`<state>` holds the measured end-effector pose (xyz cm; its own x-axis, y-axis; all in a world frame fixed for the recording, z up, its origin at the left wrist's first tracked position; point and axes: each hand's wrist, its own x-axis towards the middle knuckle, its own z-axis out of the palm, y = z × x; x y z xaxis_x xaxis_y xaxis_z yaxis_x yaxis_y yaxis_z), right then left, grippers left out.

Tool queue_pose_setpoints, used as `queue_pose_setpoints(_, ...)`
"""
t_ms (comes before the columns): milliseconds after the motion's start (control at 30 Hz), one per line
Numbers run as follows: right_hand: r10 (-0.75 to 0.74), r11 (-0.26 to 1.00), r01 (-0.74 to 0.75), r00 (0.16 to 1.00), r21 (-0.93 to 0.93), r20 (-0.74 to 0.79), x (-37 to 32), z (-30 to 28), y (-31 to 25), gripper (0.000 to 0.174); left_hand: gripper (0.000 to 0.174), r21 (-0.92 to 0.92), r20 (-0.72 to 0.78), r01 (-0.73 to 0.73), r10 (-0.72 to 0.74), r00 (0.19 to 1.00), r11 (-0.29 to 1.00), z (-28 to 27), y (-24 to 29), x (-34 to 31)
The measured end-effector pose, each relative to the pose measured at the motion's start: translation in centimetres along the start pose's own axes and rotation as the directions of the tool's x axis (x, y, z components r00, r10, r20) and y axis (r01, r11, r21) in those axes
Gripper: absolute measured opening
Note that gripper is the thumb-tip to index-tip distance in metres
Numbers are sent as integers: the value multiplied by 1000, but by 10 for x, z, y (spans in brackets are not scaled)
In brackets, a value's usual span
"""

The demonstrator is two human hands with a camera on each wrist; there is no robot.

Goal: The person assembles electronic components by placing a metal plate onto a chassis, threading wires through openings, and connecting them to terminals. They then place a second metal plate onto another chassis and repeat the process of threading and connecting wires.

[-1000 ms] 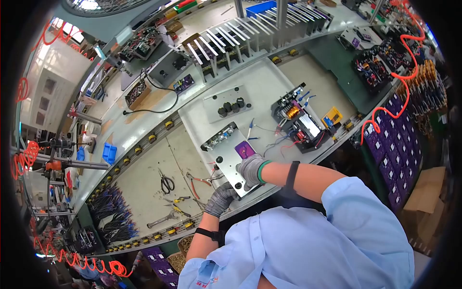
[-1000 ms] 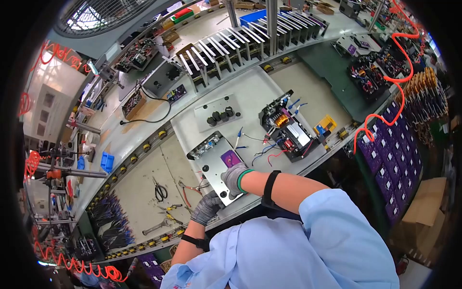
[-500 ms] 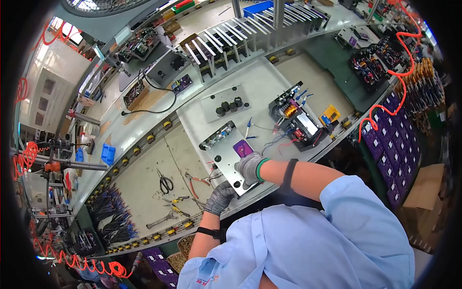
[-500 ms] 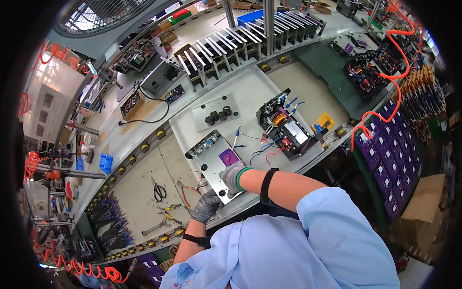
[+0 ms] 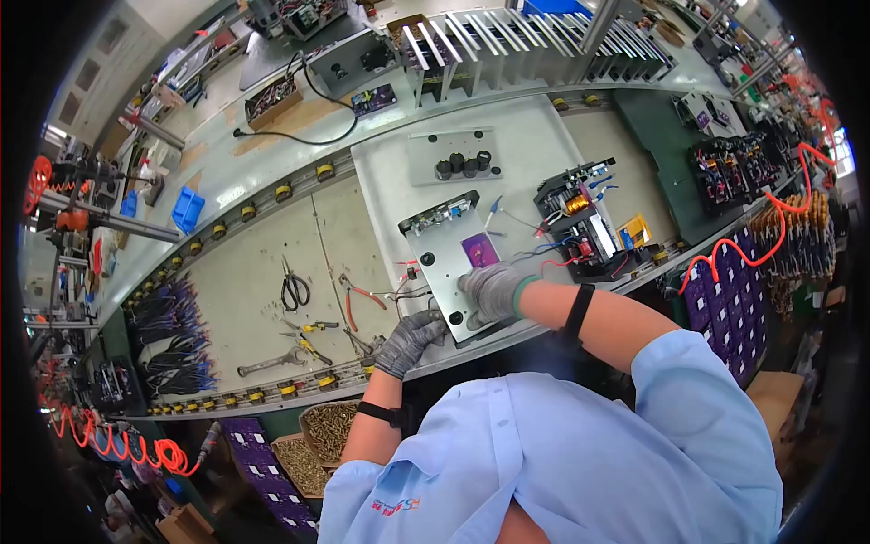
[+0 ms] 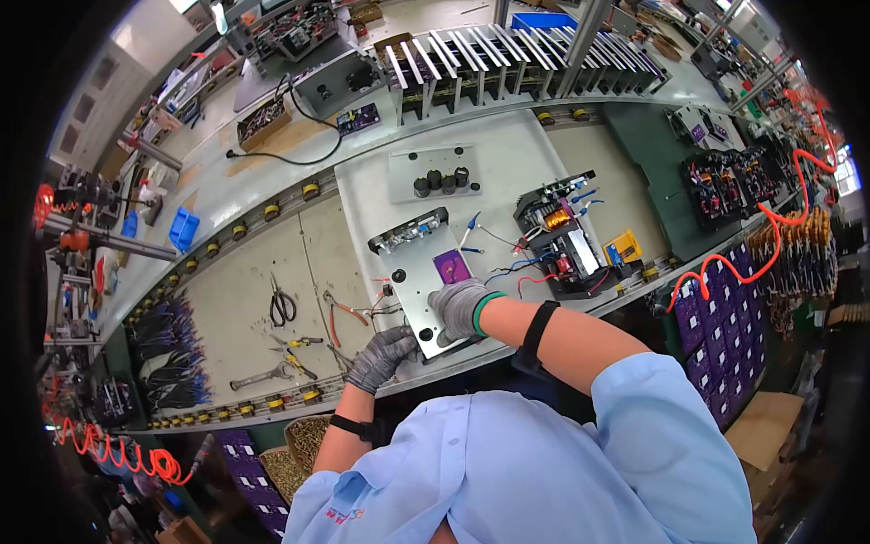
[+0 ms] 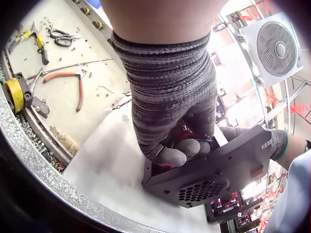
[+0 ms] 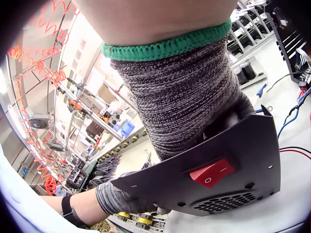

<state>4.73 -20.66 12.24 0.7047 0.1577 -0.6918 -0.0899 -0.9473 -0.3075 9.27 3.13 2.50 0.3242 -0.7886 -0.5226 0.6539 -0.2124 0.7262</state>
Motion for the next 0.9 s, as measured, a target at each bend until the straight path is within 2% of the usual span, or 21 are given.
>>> queue_pose_setpoints(67,5,1000,-5,1000,-11,18,-3,-5,-3,70,40,174,-2,-34,34,999,984,-1,4,1)
queue_pose_setpoints(100,11,1000,-11,1000,-11,20,-3,-7,-5,70,40,157,-7,-37,39,999,987,-2,6,2)
queue_pose_setpoints(167,12,1000,-11,999,-16,43,1,-6,-5,69,38,324,26,-6,-2,1000,946,-6,9,4)
queue_pose_setpoints(200,7,1000,-6,999,-13,34,1,-7,-5,69,37,400,55,-36,15,998,916,-4,15,2)
queue_pose_setpoints(233,3,1000,-3,1000,-10,25,0,-7,-5,69,37,387,53,-41,22,998,921,-3,15,2)
queue_pose_setpoints(300,4,1000,-3,999,-15,43,-2,-11,-8,68,37,559,34,-36,21,999,828,-4,14,5)
queue_pose_setpoints(333,-9,1000,11,999,-30,51,-4,-14,-10,67,37,547,32,-42,29,999,836,-6,12,8)
queue_pose_setpoints(400,-25,998,29,997,-48,71,-8,-20,-15,66,39,648,56,-140,136,989,749,-9,6,12)
queue_pose_setpoints(533,-29,1000,29,998,-11,55,-7,-21,-16,71,37,598,94,-205,186,978,775,-9,4,8)
queue_pose_setpoints(600,-36,997,40,998,-72,60,-9,-25,-20,70,35,373,127,-183,146,981,909,-9,7,3)
queue_pose_setpoints(700,-28,995,35,998,-96,64,-7,-26,-21,69,37,260,153,-182,145,978,948,-10,-2,6)
queue_pose_setpoints(800,-1,995,11,995,-95,103,-10,-33,-27,69,40,219,177,-250,213,961,943,-8,-6,10)
queue_pose_setpoints(900,-8,997,16,995,-79,102,-6,-29,-24,69,43,226,168,-208,172,971,952,-8,-6,10)
